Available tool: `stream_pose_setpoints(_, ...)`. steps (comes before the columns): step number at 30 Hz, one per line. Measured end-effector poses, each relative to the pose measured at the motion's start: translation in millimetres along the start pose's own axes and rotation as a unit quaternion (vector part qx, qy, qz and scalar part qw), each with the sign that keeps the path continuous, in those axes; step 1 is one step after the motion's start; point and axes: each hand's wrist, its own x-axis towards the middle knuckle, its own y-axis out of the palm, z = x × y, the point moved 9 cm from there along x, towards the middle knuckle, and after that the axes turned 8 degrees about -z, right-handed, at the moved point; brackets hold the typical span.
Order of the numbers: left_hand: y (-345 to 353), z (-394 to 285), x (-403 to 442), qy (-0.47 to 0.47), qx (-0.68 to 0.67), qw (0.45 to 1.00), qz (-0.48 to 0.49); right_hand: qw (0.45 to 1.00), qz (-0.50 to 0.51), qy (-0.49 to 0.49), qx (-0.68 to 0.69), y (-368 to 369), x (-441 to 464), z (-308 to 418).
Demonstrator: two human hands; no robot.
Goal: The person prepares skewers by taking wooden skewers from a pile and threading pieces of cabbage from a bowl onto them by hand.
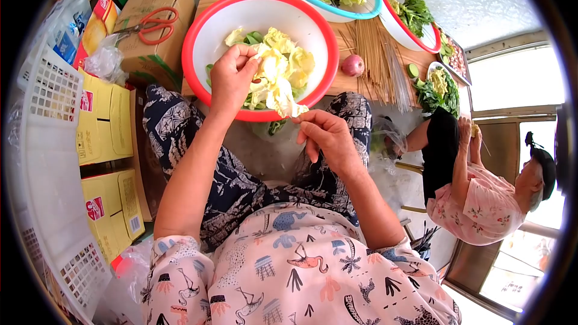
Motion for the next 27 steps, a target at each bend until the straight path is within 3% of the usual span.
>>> stream_pose_setpoints(13,3,-2,-2,-0.076,-0.091,0.992,0.037,0.998,-0.025,-0.054,-0.036,-13,6,1)
stream_pose_setpoints(19,5,11,-5,-0.159,-0.162,0.972,0.053,0.992,-0.062,-0.073,-0.087,-21,5,1)
stream_pose_setpoints(27,8,13,-7,-0.176,-0.173,0.966,0.079,0.990,-0.064,-0.071,-0.104,-23,7,-5)
